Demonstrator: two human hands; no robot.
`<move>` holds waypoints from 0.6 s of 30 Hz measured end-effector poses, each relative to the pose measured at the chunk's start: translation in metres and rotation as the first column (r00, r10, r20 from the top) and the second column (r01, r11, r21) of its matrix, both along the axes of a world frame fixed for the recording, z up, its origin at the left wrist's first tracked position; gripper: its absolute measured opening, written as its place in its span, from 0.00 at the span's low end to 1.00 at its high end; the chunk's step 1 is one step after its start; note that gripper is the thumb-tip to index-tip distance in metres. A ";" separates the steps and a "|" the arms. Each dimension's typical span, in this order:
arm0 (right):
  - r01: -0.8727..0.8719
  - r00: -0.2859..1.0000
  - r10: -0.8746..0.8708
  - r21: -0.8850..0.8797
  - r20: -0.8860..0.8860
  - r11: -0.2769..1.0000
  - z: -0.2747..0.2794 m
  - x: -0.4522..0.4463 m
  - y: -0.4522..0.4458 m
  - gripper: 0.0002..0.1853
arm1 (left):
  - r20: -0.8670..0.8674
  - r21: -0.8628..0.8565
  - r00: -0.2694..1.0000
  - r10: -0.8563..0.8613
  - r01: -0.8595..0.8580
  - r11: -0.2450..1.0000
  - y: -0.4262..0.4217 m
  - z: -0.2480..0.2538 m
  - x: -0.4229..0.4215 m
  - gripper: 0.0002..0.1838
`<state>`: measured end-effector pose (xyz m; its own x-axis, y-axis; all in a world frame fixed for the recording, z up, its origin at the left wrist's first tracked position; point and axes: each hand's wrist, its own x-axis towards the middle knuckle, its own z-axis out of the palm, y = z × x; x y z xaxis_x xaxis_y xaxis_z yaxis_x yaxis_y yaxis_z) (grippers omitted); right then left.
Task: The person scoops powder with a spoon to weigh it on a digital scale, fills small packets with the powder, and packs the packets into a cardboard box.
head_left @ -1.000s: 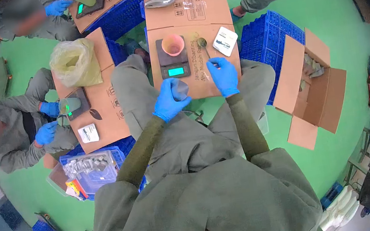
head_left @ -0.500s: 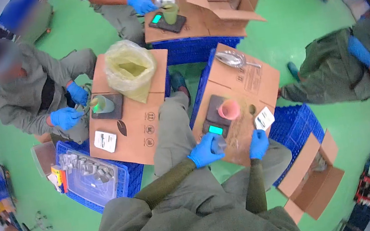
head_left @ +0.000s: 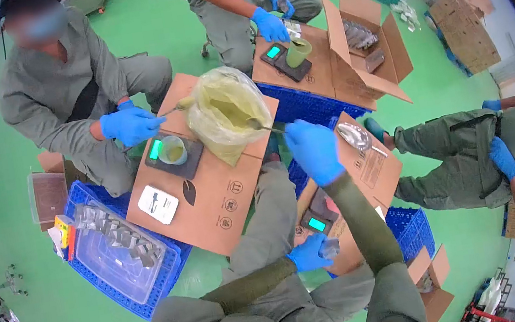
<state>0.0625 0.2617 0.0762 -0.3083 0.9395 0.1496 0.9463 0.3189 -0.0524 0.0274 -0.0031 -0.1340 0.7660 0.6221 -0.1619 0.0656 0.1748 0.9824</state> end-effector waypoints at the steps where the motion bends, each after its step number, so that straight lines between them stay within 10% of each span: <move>1: -0.038 0.991 0.034 0.031 0.127 0.999 -0.034 -0.015 0.031 0.03 | -0.009 -0.025 1.000 0.022 -0.022 0.999 0.002 0.007 -0.002 0.26; 5: -0.230 0.960 0.209 0.093 0.187 0.969 -0.096 -0.059 0.097 0.03 | -0.276 0.019 0.961 0.014 -0.009 1.000 0.033 0.071 -0.024 0.34; 8: -0.289 0.937 0.280 0.009 0.209 0.957 -0.149 -0.059 0.115 0.04 | -0.140 0.062 0.982 0.125 -0.117 0.991 0.015 0.021 -0.007 0.34; 18: 0.095 0.933 -0.229 -0.424 -0.278 0.901 -0.175 -0.045 0.105 0.13 | -0.031 -0.050 1.000 -0.002 0.001 0.999 -0.009 -0.034 0.010 0.32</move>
<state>0.0175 0.3663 -0.0988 -0.1463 0.9720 -0.1836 0.8951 0.0510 -0.4430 0.0377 -0.0123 -0.1679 0.7611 0.6115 -0.2162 0.0960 0.2235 0.9700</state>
